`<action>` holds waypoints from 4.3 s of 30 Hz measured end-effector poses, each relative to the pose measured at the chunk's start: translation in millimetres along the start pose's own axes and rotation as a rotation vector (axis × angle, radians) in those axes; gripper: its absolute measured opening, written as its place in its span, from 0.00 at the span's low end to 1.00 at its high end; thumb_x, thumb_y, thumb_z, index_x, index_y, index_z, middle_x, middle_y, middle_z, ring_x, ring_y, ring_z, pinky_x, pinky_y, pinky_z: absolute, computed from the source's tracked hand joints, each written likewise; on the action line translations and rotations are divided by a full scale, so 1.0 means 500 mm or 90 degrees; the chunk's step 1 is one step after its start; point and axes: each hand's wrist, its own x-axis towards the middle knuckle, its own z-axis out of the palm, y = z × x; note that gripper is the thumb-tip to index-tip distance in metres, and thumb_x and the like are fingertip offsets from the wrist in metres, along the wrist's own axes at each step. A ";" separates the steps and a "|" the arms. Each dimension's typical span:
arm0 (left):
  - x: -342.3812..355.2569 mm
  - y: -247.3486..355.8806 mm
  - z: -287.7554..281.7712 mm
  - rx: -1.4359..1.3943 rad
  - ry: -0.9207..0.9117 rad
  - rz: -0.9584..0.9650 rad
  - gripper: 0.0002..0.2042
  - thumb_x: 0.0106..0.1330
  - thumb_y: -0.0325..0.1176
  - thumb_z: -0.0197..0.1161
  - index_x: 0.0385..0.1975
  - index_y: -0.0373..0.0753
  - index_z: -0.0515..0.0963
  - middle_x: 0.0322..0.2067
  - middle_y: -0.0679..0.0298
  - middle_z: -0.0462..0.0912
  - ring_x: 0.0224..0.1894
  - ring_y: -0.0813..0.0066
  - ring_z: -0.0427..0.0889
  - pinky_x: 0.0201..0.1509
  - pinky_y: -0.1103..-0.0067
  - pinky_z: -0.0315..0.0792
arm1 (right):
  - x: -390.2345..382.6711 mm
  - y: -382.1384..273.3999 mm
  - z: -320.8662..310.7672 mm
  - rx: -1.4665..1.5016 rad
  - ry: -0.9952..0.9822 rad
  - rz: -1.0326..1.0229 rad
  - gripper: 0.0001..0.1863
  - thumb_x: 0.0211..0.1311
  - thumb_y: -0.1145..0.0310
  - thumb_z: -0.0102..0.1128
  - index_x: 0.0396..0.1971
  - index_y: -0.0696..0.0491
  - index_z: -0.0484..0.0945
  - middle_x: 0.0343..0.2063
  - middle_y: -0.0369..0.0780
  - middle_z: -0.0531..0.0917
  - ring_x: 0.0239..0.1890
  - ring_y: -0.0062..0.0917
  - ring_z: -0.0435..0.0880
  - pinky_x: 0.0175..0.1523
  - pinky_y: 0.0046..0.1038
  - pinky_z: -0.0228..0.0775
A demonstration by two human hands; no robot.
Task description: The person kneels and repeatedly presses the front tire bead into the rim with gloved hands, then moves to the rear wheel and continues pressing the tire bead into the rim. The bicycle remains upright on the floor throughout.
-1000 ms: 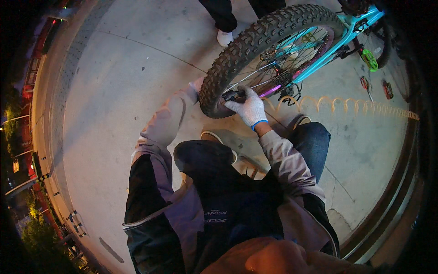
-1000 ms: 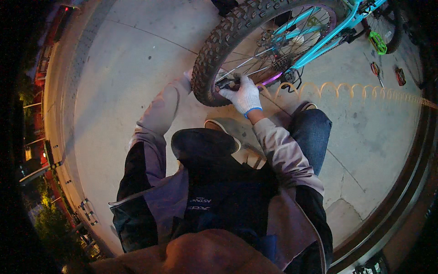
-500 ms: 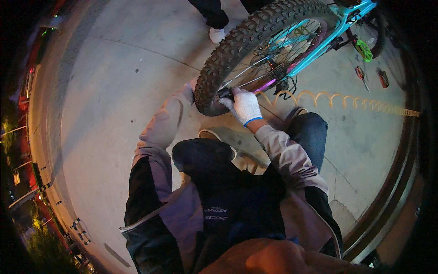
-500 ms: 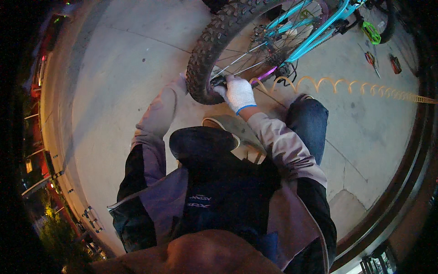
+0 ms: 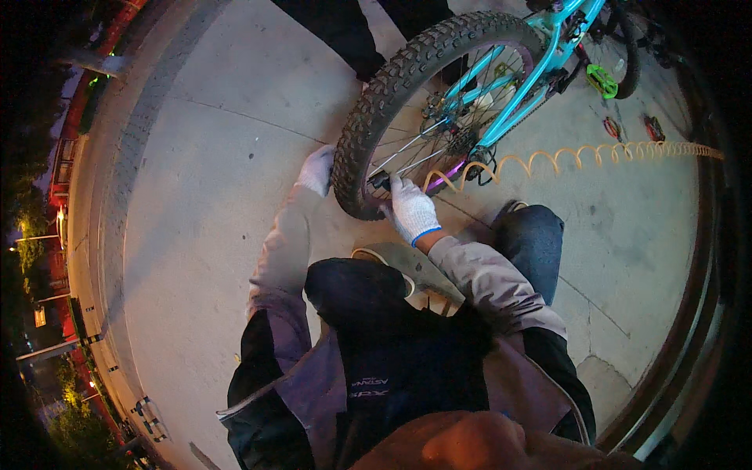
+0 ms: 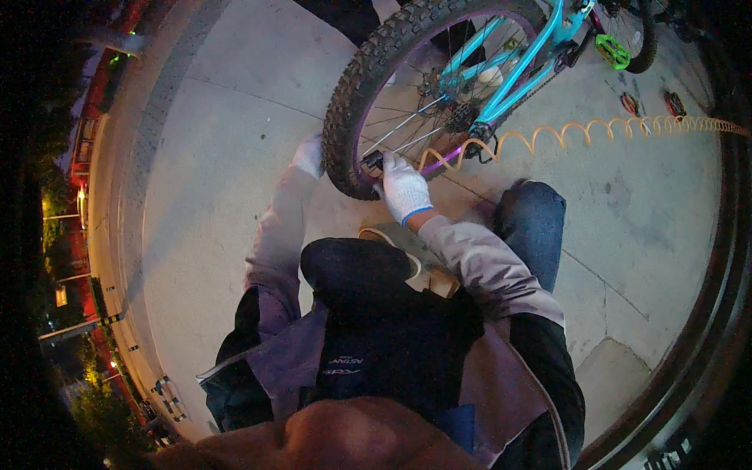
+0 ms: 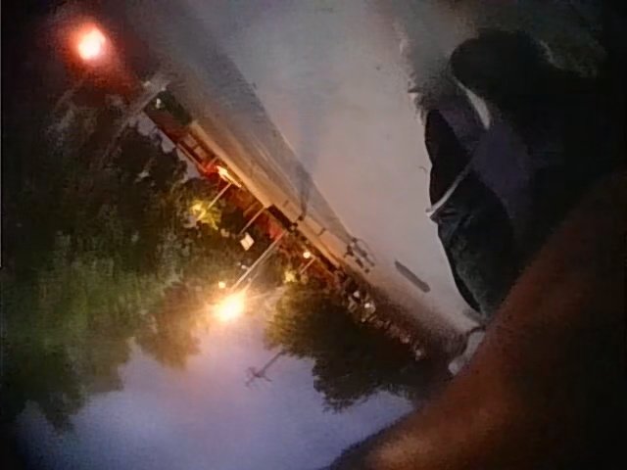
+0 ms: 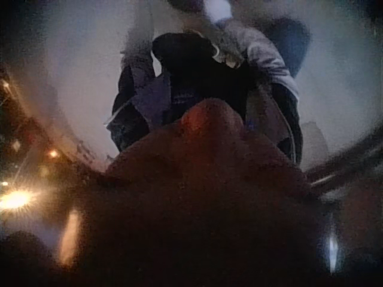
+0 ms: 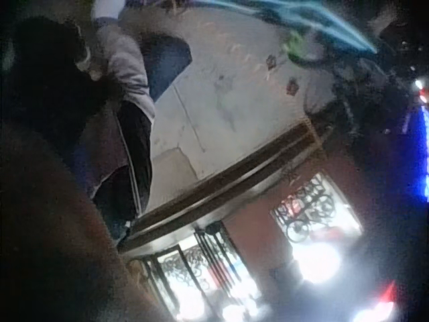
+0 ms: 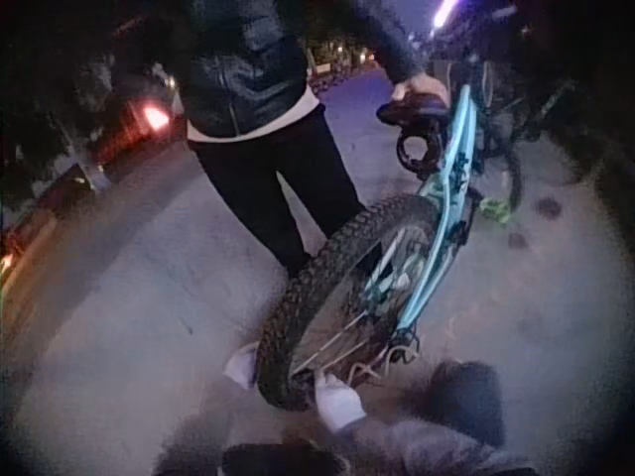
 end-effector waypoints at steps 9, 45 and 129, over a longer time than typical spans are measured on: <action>-0.328 0.013 -0.023 -0.368 0.031 0.108 0.06 0.78 0.36 0.63 0.48 0.43 0.83 0.26 0.74 0.71 0.23 0.80 0.66 0.25 0.81 0.58 | -0.076 0.030 -0.179 0.003 -0.067 -0.087 0.30 0.61 0.59 0.77 0.58 0.58 0.77 0.50 0.53 0.84 0.56 0.51 0.85 0.57 0.48 0.80; -0.319 0.055 0.129 0.763 0.209 0.364 0.28 0.52 0.52 0.83 0.42 0.34 0.86 0.36 0.49 0.91 0.42 0.49 0.91 0.47 0.61 0.82 | -0.026 0.271 -0.451 0.091 0.054 0.072 0.28 0.67 0.54 0.71 0.63 0.52 0.82 0.43 0.54 0.91 0.49 0.51 0.90 0.56 0.48 0.82; -0.272 0.088 0.144 0.560 0.221 0.362 0.28 0.57 0.39 0.86 0.52 0.31 0.83 0.41 0.55 0.92 0.43 0.74 0.90 0.50 0.73 0.83 | 0.110 0.281 -0.443 -0.034 0.103 -0.113 0.66 0.41 0.34 0.86 0.79 0.46 0.64 0.77 0.58 0.64 0.76 0.62 0.66 0.79 0.52 0.64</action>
